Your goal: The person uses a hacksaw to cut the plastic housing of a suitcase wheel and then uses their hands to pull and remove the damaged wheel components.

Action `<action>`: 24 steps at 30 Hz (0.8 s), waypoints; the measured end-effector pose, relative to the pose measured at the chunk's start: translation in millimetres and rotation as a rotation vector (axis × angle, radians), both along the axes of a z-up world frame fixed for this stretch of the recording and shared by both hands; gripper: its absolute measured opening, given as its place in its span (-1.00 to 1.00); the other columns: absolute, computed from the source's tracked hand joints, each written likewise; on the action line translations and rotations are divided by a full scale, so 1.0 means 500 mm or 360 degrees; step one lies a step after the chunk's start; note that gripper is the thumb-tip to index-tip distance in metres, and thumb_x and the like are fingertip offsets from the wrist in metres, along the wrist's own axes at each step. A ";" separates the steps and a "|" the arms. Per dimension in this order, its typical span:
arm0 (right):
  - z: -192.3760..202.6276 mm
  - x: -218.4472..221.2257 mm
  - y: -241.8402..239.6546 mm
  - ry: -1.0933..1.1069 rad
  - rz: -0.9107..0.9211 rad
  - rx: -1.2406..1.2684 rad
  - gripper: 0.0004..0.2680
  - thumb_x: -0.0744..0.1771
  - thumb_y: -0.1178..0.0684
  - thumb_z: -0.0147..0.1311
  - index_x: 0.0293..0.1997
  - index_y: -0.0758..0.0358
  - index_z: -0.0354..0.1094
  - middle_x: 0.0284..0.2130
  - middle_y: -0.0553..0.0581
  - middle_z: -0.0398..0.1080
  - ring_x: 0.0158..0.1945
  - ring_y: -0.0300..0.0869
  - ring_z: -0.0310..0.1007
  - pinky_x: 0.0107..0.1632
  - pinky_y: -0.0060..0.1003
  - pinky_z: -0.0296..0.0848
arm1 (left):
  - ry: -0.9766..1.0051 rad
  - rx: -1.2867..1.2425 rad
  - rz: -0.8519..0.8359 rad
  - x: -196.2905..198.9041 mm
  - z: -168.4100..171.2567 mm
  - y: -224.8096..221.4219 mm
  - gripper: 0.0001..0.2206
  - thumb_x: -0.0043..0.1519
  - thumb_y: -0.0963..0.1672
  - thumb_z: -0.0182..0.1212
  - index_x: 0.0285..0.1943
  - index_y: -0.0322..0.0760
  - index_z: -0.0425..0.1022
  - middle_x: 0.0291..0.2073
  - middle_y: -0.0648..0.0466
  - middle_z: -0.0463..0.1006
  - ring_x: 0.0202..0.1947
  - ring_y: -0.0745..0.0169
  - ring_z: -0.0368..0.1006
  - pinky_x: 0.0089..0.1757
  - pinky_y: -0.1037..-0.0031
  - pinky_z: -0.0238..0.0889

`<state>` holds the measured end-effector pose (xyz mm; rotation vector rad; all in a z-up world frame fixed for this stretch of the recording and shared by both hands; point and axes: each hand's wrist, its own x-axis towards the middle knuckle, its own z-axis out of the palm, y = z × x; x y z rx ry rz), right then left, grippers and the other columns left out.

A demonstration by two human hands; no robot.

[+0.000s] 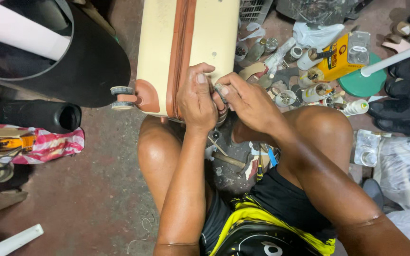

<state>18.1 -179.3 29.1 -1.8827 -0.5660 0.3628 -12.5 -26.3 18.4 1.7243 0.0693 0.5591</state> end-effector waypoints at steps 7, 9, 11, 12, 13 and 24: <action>-0.029 0.005 -0.011 0.0627 0.0178 0.0600 -0.76 0.44 0.01 -0.03 0.20 0.30 0.26 -0.30 -0.04 0.33 -0.37 -0.42 0.25 -0.30 -0.46 0.39 | -0.0357 0.0108 -0.0191 0.015 0.001 0.020 -0.56 0.60 0.06 -0.30 0.04 -0.29 0.45 -0.30 0.02 0.50 -0.24 0.32 0.42 -0.16 0.49 0.29; -0.045 -0.001 -0.007 0.0789 0.0029 0.0759 -0.76 0.44 0.03 0.02 0.19 0.35 0.27 -0.36 -0.04 0.29 -0.41 -0.41 0.25 -0.31 -0.44 0.40 | -0.0220 -0.0029 -0.0333 0.017 0.002 0.023 -0.59 0.60 0.03 -0.23 0.05 -0.32 0.49 -0.37 0.07 0.53 -0.34 0.42 0.45 -0.25 0.59 0.30; -0.058 -0.009 -0.002 0.0856 -0.0070 0.0849 -0.76 0.43 0.05 0.05 0.19 0.37 0.28 -0.39 -0.04 0.28 -0.44 -0.40 0.26 -0.32 -0.43 0.41 | -0.0067 -0.0380 -0.0453 0.022 0.000 0.022 -0.68 0.55 -0.02 -0.12 0.08 -0.34 0.47 -0.38 0.09 0.49 -0.41 0.47 0.36 -0.33 0.61 0.23; -0.062 -0.009 -0.003 0.0847 -0.0069 0.0852 -0.75 0.42 0.06 0.06 0.20 0.37 0.27 -0.39 -0.04 0.29 -0.44 -0.40 0.27 -0.32 -0.43 0.42 | 0.0011 -0.0557 -0.0504 0.025 -0.004 0.018 -0.72 0.52 -0.04 -0.06 0.09 -0.35 0.46 -0.39 0.09 0.47 -0.44 0.49 0.32 -0.37 0.62 0.20; -0.064 -0.009 -0.003 0.0838 -0.0068 0.0854 -0.74 0.41 0.06 0.06 0.20 0.36 0.27 -0.38 -0.04 0.30 -0.44 -0.40 0.28 -0.33 -0.43 0.43 | 0.0004 -0.0582 -0.0524 0.028 -0.008 0.015 -0.74 0.52 -0.05 -0.04 0.08 -0.34 0.45 -0.39 0.11 0.46 -0.43 0.51 0.31 -0.37 0.64 0.20; -0.008 -0.005 -0.005 -0.0009 -0.0183 0.0198 -0.77 0.38 0.01 0.14 0.07 0.32 0.35 -0.46 0.02 0.30 -0.47 -0.29 0.29 -0.36 -0.38 0.34 | -0.0073 -0.0776 -0.0470 0.049 -0.029 -0.010 -0.67 0.52 0.02 -0.05 -0.11 -0.35 0.34 -0.45 0.15 0.36 -0.47 0.53 0.26 -0.40 0.66 0.14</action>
